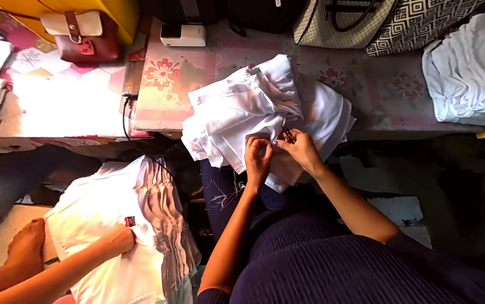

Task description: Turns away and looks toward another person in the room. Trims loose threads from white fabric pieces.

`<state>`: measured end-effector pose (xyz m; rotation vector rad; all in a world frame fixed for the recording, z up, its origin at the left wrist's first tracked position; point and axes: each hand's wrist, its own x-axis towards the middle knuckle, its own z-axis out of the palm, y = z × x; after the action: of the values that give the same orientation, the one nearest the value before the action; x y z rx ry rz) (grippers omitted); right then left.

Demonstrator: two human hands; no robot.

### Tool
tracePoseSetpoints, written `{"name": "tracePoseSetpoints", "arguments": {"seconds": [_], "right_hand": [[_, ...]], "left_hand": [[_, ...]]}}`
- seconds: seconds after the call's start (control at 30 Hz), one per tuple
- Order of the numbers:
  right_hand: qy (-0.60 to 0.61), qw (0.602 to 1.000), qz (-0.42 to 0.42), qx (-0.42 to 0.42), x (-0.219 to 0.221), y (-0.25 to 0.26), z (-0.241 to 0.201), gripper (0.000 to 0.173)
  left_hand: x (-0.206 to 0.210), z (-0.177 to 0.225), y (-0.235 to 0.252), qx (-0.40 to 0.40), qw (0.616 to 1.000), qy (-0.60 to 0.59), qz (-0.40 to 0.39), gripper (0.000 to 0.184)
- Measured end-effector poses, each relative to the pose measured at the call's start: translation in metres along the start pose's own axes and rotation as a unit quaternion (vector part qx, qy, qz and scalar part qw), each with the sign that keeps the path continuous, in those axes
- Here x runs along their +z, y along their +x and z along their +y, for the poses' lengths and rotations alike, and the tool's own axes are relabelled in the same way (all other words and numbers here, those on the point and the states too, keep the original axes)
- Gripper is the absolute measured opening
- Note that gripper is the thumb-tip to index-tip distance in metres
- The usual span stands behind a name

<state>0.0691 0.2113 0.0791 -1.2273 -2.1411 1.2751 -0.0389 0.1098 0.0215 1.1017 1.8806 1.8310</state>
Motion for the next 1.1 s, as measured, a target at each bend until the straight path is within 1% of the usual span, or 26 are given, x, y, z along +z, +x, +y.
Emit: {"name": "tracePoseSetpoints", "arguments": {"seconds": [0.03,0.07,0.1,0.17,0.27,0.33,0.37,0.43,0.5,0.57,0.63,0.7,0.73,0.83,0.87,0.9,0.97,1.0,1.03,1.07,1.1], "right_hand": [[0.001,1.0,0.001,0.013,0.004,0.002,0.001,0.028],[-0.002,1.0,0.004,0.02,0.007,0.003,0.0,0.025],[-0.006,1.0,0.006,0.023,0.008,0.004,0.0,0.022],[-0.012,1.0,0.009,0.018,0.01,0.004,0.001,0.016],[0.003,1.0,-0.002,0.024,0.008,0.005,0.002,0.012],[0.029,0.999,-0.023,0.036,0.004,0.008,0.005,0.014],[0.045,0.998,-0.032,0.043,0.001,0.009,0.007,0.014],[0.087,0.993,-0.046,0.06,-0.004,0.009,0.011,0.02],[0.146,0.983,-0.062,0.09,-0.01,0.007,0.015,0.029],[0.176,0.977,-0.062,0.099,-0.014,0.005,0.015,0.027],[0.148,0.985,-0.038,0.082,-0.01,0.002,0.012,0.022],[0.082,0.995,-0.02,0.06,-0.003,0.002,0.008,0.026],[0.06,0.997,-0.013,0.052,0.0,0.003,0.007,0.027],[0.033,0.998,-0.002,0.044,0.004,0.007,0.007,0.025],[0.025,0.999,0.005,0.04,0.005,0.007,0.007,0.026],[0.009,0.999,0.012,0.031,0.006,0.007,0.005,0.029],[-0.036,0.999,0.026,0.005,0.009,0.006,-0.002,0.032],[-0.058,0.998,0.032,-0.01,0.011,0.006,-0.005,0.029],[-0.069,0.997,0.035,-0.024,0.012,0.006,-0.006,0.025],[-0.058,0.997,0.032,-0.034,0.011,0.006,-0.005,0.023],[-0.021,0.999,0.026,-0.037,0.01,0.007,-0.004,0.022]], "left_hand": [[-0.001,0.003,-0.002,-0.008,1.0,-0.01,0.005,0.008],[-0.002,0.006,-0.002,0.003,1.0,-0.004,0.014,0.009],[-0.002,0.006,-0.001,0.035,0.999,0.017,0.02,0.012],[-0.004,0.004,0.006,0.113,0.99,0.086,0.007,0.017],[-0.001,-0.007,0.021,0.209,0.961,0.177,-0.023,0.012],[0.002,-0.015,0.027,0.25,0.943,0.216,-0.034,0.011],[0.003,-0.018,0.028,0.257,0.937,0.231,-0.046,0.01],[0.004,-0.019,0.024,0.236,0.938,0.244,-0.07,0.01],[0.0,-0.02,0.016,0.181,0.954,0.22,-0.093,0.012],[-0.004,-0.02,0.006,0.131,0.972,0.168,-0.097,0.012],[-0.006,-0.015,-0.007,0.1,0.984,0.119,-0.086,0.011],[-0.006,-0.004,-0.018,0.084,0.988,0.094,-0.094,0.011],[-0.007,0.002,-0.022,0.076,0.987,0.082,-0.119,0.011],[-0.017,0.019,-0.023,0.054,0.971,0.039,-0.231,0.014],[-0.019,0.024,-0.021,0.048,0.971,0.031,-0.23,0.014],[-0.02,0.027,-0.018,0.044,0.978,0.039,-0.2,0.014],[-0.017,0.027,-0.007,0.046,0.987,0.113,-0.101,0.013],[-0.013,0.023,0.0,0.052,0.983,0.163,-0.061,0.016],[-0.008,0.017,0.007,0.064,0.976,0.207,-0.037,0.02],[-0.002,0.009,0.013,0.085,0.967,0.241,-0.018,0.019],[0.002,0.001,0.017,0.109,0.959,0.262,-0.004,0.014]]}}
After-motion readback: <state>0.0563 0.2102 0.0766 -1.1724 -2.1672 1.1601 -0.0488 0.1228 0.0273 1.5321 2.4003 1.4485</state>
